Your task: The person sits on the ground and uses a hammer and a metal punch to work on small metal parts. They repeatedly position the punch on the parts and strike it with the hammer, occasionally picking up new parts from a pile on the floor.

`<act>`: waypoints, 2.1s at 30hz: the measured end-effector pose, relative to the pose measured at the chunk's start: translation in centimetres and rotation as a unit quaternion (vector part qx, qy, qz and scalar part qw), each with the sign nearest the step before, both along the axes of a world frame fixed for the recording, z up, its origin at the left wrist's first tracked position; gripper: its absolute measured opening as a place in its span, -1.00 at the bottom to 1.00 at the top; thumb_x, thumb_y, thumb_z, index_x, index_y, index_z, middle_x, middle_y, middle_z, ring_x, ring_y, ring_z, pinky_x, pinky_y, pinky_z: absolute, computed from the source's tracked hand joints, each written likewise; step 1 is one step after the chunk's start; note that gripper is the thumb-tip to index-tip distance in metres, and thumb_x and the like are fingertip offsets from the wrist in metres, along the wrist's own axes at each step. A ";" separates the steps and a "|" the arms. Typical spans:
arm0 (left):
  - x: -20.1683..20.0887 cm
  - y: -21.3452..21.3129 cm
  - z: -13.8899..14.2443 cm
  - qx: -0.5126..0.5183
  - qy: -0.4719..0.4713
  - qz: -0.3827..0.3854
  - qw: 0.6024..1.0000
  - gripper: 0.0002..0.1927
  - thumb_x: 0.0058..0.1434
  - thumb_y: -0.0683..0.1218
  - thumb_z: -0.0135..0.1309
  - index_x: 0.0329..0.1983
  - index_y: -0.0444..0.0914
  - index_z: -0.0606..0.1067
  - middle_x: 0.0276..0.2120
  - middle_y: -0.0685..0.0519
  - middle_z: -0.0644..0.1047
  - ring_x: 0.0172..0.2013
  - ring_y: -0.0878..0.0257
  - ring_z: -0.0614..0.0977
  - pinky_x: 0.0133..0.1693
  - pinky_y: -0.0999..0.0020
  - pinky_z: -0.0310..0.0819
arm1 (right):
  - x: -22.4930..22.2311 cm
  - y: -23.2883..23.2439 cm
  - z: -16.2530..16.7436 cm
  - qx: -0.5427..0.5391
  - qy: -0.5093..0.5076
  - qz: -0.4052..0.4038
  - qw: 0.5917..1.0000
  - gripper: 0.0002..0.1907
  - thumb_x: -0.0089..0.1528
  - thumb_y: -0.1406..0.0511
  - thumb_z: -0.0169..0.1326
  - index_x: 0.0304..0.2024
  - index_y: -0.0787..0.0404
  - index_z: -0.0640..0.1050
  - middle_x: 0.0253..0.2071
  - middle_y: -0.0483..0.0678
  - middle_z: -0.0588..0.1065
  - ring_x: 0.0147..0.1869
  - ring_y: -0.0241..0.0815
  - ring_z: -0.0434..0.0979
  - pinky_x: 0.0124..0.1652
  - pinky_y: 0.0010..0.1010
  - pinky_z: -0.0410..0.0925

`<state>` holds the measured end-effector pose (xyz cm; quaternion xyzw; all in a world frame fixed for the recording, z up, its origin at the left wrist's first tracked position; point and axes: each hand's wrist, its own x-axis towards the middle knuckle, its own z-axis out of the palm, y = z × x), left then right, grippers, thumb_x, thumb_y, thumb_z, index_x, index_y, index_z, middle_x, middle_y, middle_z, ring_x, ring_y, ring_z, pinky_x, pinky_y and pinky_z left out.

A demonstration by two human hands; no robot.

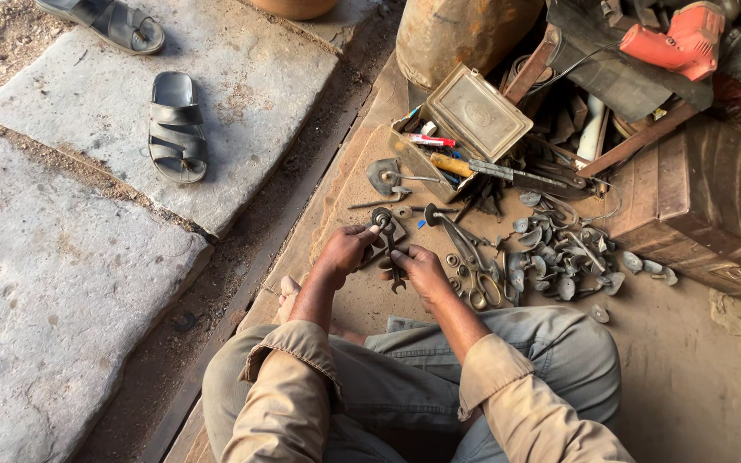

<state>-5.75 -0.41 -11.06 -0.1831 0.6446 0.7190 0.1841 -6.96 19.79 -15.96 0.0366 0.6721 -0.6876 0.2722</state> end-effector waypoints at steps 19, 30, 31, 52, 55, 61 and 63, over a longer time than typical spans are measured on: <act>0.0 0.8 -1.5 -0.412 -0.100 -0.134 0.896 -0.61 0.44 0.17 -0.08 -0.09 -0.15 0.62 -0.21 -0.04 0.68 -0.24 0.15 0.64 -0.13 0.13 0.59 | -0.4 1.4 2.3 0.565 0.439 0.122 0.688 -0.85 0.29 0.28 0.09 -0.21 0.09 0.68 -0.18 -0.05 0.60 -0.02 -0.12 0.55 0.36 0.06 -0.03; 0.2 1.5 -3.7 -0.253 -0.005 -0.111 0.961 -0.50 0.39 0.23 0.03 -0.21 -0.29 0.66 -0.35 -0.09 0.65 -0.37 0.13 0.62 -0.23 0.12 0.55 | -1.8 2.3 -4.7 0.176 -0.013 0.026 0.984 -0.62 0.32 0.00 0.02 -0.29 0.13 0.62 -0.35 -0.09 0.64 -0.25 -0.19 0.62 -0.12 -0.23 0.40; 0.0 1.4 -3.2 -0.264 0.002 -0.110 0.958 -0.53 0.38 0.22 0.04 -0.20 -0.28 0.66 -0.35 -0.08 0.66 -0.37 0.15 0.63 -0.23 0.14 0.55 | -2.4 1.8 -3.8 0.140 -0.056 -0.002 0.989 -0.63 0.31 -0.01 0.01 -0.28 0.09 0.62 -0.35 -0.12 0.64 -0.25 -0.22 0.62 -0.15 -0.26 0.35; 0.5 2.6 -4.7 -0.282 0.021 -0.088 0.955 -0.68 0.31 0.12 0.11 -0.12 -0.17 0.67 -0.31 -0.02 0.68 -0.31 0.18 0.68 -0.17 0.17 0.55 | -2.9 -2.3 -4.5 -0.023 -0.183 -0.122 0.975 -0.74 0.20 0.05 0.12 -0.29 0.06 0.57 -0.41 -0.21 0.52 -0.32 -0.29 0.53 -0.40 -0.38 0.36; 0.4 2.4 -4.6 -0.278 0.017 -0.075 0.957 -0.67 0.32 0.13 0.10 -0.14 -0.19 0.67 -0.32 -0.05 0.68 -0.31 0.15 0.69 -0.17 0.16 0.55 | -3.0 -2.9 -4.1 -0.015 -0.186 -0.119 0.975 -0.72 0.21 0.03 0.08 -0.28 0.07 0.57 -0.41 -0.19 0.52 -0.32 -0.28 0.53 -0.39 -0.35 0.38; 0.5 1.8 -3.8 -0.295 0.011 -0.065 0.953 -0.66 0.32 0.14 0.11 -0.14 -0.18 0.67 -0.32 -0.06 0.67 -0.30 0.12 0.69 -0.17 0.13 0.54 | -3.1 -3.7 -2.4 -0.009 -0.159 -0.120 0.980 -0.77 0.24 0.08 0.13 -0.26 0.05 0.52 -0.37 -0.20 0.52 -0.28 -0.29 0.52 -0.36 -0.36 0.36; 0.5 1.6 -3.5 -0.281 0.016 -0.056 0.958 -0.66 0.32 0.14 0.11 -0.14 -0.19 0.67 -0.32 -0.05 0.68 -0.31 0.15 0.70 -0.17 0.14 0.56 | -3.0 -3.9 -1.8 -0.006 -0.177 -0.131 0.976 -0.74 0.25 0.05 0.09 -0.28 0.07 0.52 -0.40 -0.19 0.51 -0.30 -0.28 0.52 -0.37 -0.35 0.38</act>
